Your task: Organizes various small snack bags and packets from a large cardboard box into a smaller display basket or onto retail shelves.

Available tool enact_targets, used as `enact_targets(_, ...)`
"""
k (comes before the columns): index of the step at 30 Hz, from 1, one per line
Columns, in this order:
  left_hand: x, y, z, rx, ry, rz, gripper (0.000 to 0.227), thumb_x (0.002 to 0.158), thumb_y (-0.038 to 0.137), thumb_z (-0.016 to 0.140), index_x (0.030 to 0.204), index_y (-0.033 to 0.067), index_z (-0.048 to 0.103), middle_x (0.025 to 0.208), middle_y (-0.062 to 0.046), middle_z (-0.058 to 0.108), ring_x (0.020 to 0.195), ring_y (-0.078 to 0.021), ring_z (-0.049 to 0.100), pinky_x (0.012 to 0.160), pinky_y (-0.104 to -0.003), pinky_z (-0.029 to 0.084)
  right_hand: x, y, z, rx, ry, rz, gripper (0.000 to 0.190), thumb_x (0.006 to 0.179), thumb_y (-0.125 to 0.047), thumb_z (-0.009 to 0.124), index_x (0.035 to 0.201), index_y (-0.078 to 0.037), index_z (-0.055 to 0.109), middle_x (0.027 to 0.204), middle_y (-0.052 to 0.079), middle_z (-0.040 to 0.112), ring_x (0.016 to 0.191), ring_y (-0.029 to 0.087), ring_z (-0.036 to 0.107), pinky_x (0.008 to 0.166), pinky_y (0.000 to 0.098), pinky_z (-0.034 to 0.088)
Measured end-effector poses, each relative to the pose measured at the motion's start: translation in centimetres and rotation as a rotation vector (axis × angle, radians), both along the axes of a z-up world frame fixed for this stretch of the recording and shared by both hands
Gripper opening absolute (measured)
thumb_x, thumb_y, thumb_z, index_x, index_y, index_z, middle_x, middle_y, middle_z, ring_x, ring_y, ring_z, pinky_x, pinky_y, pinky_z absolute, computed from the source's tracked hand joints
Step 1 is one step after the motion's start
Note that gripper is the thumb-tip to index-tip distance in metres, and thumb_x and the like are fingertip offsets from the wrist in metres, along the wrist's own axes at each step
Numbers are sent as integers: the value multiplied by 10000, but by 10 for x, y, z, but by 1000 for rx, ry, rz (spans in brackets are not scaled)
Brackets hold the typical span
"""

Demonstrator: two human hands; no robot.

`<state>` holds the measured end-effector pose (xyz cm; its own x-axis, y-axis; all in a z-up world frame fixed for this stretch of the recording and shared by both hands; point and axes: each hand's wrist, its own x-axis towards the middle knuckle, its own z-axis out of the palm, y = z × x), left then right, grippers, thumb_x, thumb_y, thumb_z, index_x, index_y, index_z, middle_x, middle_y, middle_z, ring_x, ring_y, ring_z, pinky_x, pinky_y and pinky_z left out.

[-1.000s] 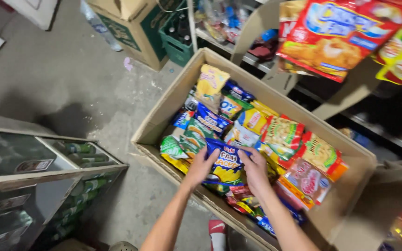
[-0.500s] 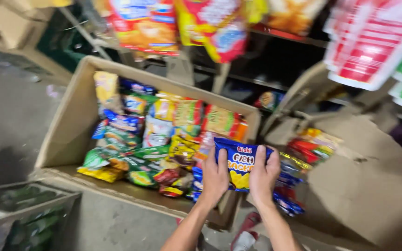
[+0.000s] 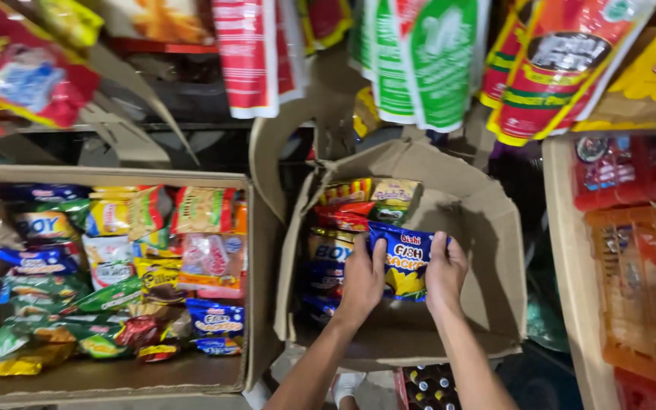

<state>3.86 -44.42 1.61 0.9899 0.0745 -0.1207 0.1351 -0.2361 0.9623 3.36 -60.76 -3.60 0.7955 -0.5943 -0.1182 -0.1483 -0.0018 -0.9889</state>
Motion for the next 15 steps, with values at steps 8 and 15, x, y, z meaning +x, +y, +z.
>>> enact_targets(8, 16, -81, -150, 351, 199, -38, 593, 1024, 482, 548, 1413, 53, 423, 1098, -369, 635, 989, -579, 607, 897, -614, 466, 27, -65, -95, 505, 333, -111, 273, 1029, -332, 547, 1169, -106, 610, 1087, 22, 701, 933, 120, 650, 814, 330, 560)
enact_targets(15, 67, -94, -97, -121, 939, 109, 859, 908, 580, 485, 1569, 100, 222, 1222, -303, 635, 1106, -514, 703, 920, -561, 590, 67, -77, -172, 408, 311, 64, 338, 1073, -360, 496, 1221, -89, 633, 1114, 38, 682, 989, 109, 585, 916, 310, 484)
